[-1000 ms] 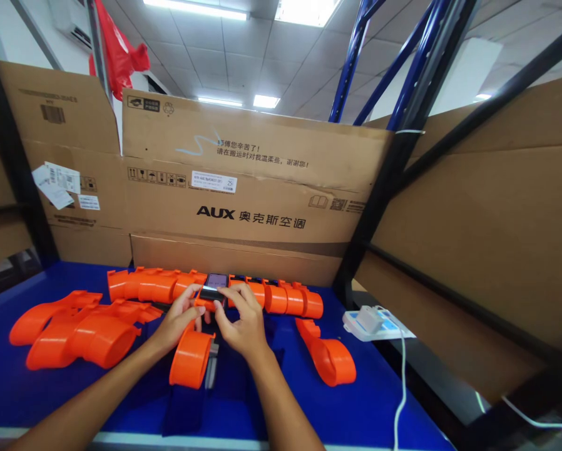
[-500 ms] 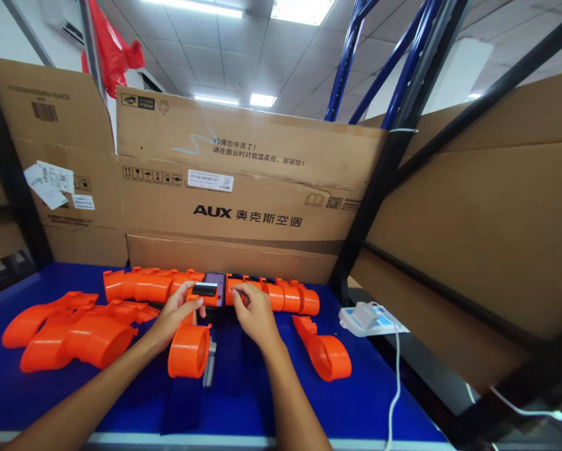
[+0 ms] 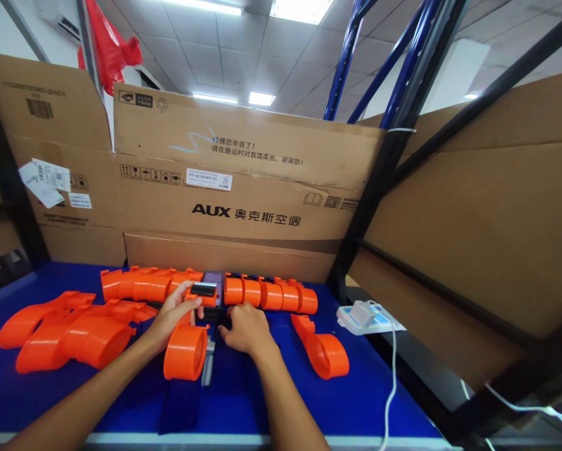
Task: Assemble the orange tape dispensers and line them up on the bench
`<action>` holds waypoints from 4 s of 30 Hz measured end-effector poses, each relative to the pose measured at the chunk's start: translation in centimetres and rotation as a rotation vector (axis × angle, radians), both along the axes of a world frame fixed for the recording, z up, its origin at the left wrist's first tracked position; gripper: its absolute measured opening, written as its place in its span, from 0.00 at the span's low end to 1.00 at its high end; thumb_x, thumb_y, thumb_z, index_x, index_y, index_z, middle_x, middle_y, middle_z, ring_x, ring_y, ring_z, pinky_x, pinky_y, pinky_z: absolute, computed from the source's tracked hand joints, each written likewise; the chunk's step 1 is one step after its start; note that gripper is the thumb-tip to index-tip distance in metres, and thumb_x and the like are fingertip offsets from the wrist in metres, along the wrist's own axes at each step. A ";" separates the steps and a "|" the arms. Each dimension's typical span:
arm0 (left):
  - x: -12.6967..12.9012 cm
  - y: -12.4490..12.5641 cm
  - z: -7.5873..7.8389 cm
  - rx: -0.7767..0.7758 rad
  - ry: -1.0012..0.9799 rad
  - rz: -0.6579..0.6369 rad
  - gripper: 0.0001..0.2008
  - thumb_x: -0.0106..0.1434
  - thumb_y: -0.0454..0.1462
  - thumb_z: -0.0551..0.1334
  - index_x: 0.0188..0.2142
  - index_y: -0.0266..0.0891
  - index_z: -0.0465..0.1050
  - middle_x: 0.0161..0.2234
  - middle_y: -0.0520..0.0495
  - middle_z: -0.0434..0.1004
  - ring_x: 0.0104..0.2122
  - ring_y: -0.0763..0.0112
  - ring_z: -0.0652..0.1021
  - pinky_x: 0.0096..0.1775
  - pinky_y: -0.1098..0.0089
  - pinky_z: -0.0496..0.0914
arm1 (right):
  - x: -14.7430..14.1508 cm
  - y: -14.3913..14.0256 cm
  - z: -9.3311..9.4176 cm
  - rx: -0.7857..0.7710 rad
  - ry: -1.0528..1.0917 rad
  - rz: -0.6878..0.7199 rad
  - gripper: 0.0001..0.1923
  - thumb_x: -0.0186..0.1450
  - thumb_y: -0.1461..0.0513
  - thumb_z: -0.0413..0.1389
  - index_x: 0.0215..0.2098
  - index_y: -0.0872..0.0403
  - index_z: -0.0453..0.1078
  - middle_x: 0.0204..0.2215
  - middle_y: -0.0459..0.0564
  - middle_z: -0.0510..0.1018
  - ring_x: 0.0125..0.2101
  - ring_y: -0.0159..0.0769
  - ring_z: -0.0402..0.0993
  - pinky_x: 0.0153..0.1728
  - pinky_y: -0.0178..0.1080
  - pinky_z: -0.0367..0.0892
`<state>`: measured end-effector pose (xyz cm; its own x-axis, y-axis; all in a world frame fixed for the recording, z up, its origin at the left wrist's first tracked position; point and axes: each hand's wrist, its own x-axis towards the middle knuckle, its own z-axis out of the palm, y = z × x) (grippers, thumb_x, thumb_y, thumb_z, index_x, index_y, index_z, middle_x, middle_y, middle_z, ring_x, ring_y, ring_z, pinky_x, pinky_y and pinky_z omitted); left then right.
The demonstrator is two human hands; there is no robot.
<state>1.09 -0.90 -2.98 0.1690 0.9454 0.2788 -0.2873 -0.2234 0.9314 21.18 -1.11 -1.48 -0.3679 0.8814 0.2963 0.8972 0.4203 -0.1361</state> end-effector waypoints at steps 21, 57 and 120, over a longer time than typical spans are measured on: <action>0.2 0.2 -0.1 0.028 0.011 -0.008 0.21 0.59 0.46 0.66 0.48 0.39 0.67 0.26 0.50 0.78 0.23 0.71 0.74 0.28 0.73 0.64 | -0.1 1.0 1.0 0.153 0.576 0.172 0.12 0.69 0.57 0.50 0.31 0.52 0.71 0.24 0.46 0.74 0.26 0.35 0.69 0.26 0.34 0.62; 0.0 0.2 -0.3 0.061 0.069 -0.001 0.20 0.60 0.46 0.65 0.47 0.39 0.66 0.26 0.52 0.75 0.26 0.70 0.74 0.31 0.71 0.65 | -1.9 -0.4 0.1 0.264 0.714 0.321 0.13 0.67 0.61 0.54 0.24 0.51 0.59 0.21 0.42 0.65 0.21 0.30 0.59 0.23 0.34 0.55; 1.6 -1.5 0.6 -0.085 -0.098 -0.139 0.23 0.56 0.46 0.68 0.49 0.42 0.71 0.42 0.43 0.79 0.39 0.57 0.80 0.38 0.63 0.74 | -4.0 -0.2 0.8 -0.223 1.258 0.363 0.16 0.65 0.48 0.55 0.37 0.49 0.58 0.25 0.41 0.65 0.25 0.32 0.62 0.28 0.33 0.61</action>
